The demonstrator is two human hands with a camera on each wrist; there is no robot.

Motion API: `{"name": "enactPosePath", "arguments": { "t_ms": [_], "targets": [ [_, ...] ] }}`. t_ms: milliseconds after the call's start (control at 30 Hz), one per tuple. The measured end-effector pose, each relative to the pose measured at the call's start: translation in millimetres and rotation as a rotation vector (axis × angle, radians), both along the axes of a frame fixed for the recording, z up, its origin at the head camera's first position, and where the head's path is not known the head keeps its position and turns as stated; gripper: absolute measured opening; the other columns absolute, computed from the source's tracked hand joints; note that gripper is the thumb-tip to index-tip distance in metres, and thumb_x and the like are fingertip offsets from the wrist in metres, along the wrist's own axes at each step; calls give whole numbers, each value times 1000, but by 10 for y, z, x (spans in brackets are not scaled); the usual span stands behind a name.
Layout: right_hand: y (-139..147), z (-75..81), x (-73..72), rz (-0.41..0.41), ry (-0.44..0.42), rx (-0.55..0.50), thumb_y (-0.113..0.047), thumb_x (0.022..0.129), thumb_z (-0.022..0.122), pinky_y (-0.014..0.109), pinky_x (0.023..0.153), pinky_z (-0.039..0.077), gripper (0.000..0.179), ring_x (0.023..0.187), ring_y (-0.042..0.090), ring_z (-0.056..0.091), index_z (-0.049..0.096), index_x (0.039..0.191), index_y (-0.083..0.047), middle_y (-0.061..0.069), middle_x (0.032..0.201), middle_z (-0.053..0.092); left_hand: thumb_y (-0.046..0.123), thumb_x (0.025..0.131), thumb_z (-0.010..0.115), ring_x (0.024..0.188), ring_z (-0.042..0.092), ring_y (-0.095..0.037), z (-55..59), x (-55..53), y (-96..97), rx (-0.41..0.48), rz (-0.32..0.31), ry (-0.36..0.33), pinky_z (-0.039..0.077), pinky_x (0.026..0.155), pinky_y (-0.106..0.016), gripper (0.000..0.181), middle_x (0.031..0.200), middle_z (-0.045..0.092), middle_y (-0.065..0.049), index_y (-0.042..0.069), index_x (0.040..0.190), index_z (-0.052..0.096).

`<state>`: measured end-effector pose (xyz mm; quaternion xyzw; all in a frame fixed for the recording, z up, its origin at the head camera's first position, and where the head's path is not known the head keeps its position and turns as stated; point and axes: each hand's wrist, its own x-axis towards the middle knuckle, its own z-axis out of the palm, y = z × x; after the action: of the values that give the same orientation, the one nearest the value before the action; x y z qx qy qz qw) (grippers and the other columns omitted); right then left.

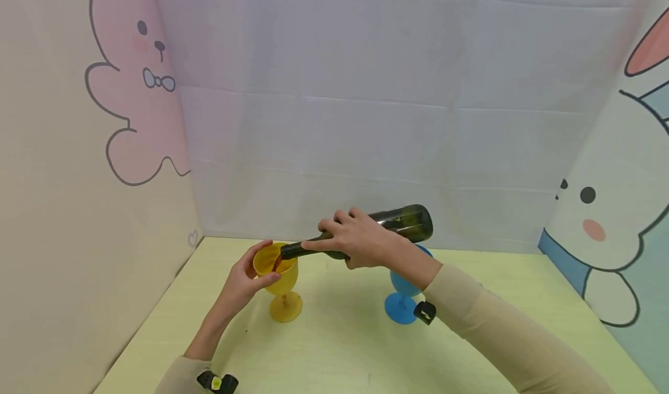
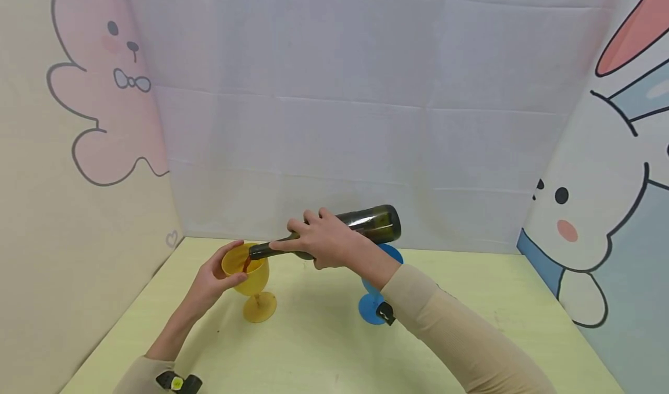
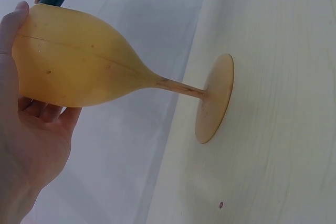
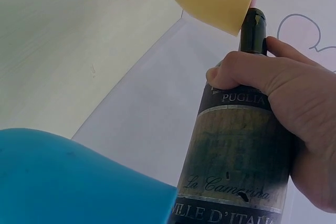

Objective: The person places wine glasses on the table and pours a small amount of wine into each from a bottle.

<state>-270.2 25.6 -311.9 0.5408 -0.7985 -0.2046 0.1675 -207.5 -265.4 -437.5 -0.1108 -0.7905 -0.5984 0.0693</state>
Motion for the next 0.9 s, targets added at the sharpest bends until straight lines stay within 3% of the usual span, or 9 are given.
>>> {"name": "enactPosePath", "arguments": {
  "t_ms": [900],
  "targets": [
    [-44,0,23,-49,-2,15,-42,83,79,32,78,44,85,101,20,50,30,152,-50,-1,136,50,14,91,72,128,51,-40,-26,-16,6,8,9,4,47,95,-13,67,146,47,-17,13,150,40]
  ]
}}
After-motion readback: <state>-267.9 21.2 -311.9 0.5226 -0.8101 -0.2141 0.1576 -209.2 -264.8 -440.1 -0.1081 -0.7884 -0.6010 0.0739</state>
